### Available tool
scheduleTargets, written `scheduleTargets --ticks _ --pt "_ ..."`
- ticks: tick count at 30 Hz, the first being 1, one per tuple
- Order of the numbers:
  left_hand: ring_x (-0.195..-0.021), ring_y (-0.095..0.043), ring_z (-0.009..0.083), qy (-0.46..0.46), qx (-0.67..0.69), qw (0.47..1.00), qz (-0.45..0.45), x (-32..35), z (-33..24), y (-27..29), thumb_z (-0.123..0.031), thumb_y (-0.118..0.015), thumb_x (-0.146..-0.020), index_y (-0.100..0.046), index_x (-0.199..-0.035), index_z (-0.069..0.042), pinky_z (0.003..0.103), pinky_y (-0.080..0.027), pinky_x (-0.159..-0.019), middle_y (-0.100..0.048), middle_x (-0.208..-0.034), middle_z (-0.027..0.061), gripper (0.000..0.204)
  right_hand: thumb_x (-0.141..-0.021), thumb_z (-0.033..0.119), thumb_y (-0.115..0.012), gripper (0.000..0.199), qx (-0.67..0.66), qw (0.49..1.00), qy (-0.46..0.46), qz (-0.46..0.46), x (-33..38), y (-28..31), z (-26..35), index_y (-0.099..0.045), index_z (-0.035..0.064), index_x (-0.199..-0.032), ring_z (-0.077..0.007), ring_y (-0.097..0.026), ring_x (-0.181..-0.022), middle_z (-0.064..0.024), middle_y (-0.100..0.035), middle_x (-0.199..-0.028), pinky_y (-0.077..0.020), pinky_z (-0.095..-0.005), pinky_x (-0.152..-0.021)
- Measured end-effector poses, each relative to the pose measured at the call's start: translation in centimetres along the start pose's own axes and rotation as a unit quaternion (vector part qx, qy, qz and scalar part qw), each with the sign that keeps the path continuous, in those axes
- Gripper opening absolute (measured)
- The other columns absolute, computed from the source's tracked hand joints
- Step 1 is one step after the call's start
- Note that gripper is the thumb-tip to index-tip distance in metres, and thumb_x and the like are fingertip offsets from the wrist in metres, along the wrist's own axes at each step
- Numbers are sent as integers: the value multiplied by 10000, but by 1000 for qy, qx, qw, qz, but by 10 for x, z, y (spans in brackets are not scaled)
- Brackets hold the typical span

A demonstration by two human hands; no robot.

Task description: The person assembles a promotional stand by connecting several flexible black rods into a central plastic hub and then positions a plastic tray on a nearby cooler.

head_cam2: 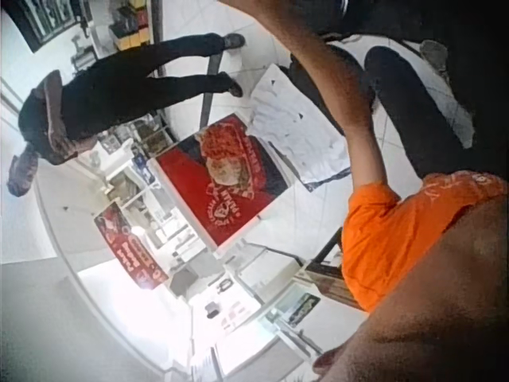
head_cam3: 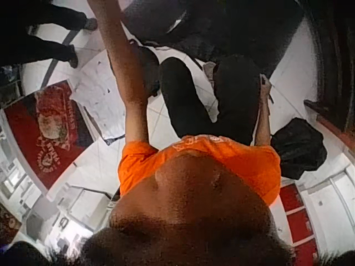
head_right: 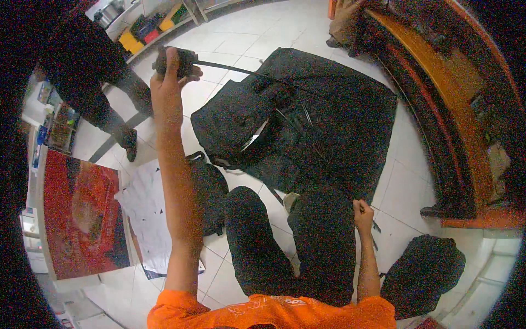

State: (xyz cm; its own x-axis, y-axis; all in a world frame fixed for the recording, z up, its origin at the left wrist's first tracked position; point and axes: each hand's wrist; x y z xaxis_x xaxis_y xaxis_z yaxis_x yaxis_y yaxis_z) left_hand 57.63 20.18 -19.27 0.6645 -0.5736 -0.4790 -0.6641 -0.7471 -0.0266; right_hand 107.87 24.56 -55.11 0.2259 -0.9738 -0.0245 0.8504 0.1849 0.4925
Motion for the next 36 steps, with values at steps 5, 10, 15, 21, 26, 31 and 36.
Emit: scheduleTargets --ticks 5,10,15,21,26,31,36 --pt "-650 -663 176 -14 40 999 7 -26 -5 -11 -459 -614 -910 -650 -872 -2 292 -516 -579 -668 -758 95 460 -904 232 -652 299 -2 1000 28 8 1 25 23 -582 -3 -733 -65 -436 -586 -5 -500 -625 -366 -256 -526" --pt "-640 -656 168 -18 39 999 -9 -48 -10 -1 -458 -636 -896 -647 -875 6 281 -515 -561 -656 -749 78 464 -929 175 -605 301 14 995 95 4 9 40 39 -519 -11 -708 -40 -356 -568 39 -402 -588 -275 -250 -496" --pt "-615 -642 151 -42 42 998 -21 -66 -8 17 -410 -647 -902 -647 -880 0 282 -538 -577 -650 -754 68 411 -905 171 -636 289 23 995 90 -36 23 55 37 -533 15 -685 -40 -325 -522 37 -380 -547 -251 -251 -469" --pt "-635 -639 165 -67 -32 996 -53 -76 -4 -2 -415 -635 -907 -643 -1012 53 280 -546 -645 -647 -747 75 479 -814 227 -734 264 168 968 127 -138 13 117 48 -625 25 -683 -117 -452 -463 -66 -540 -552 -371 -277 -473" --pt "-1036 -556 249 -86 -82 993 10 -88 29 25 -257 -436 -998 -442 -1325 -45 381 -530 -853 -477 -1233 153 390 -749 359 -771 282 320 892 255 -194 -25 176 113 -695 91 -707 -253 -612 -578 -65 -642 -660 -445 -340 -523" --pt "-1006 -610 208 -155 -168 972 44 -88 27 55 -327 -464 -1007 -487 -1351 -6 344 -529 -889 -584 -1211 154 470 -740 465 -746 327 407 854 283 -155 -45 202 167 -672 153 -679 -219 -577 -566 -15 -596 -618 -418 -342 -542" --pt "-995 -609 197 -59 -31 998 19 -91 28 33 -395 -519 -974 -512 -1329 -2 327 -527 -863 -607 -1155 151 530 -758 529 -697 367 427 848 301 -91 -43 210 184 -656 173 -675 -245 -589 -597 -21 -582 -626 -431 -365 -578"
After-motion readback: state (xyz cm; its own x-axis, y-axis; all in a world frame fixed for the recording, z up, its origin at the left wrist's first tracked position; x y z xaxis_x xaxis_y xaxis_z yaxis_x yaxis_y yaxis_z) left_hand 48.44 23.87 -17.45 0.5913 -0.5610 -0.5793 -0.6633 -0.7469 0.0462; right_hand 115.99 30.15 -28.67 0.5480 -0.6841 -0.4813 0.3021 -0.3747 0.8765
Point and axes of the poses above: each hand's wrist, its own x-axis away from the middle knuckle, its own y-axis out of the back of the hand, z = x × y
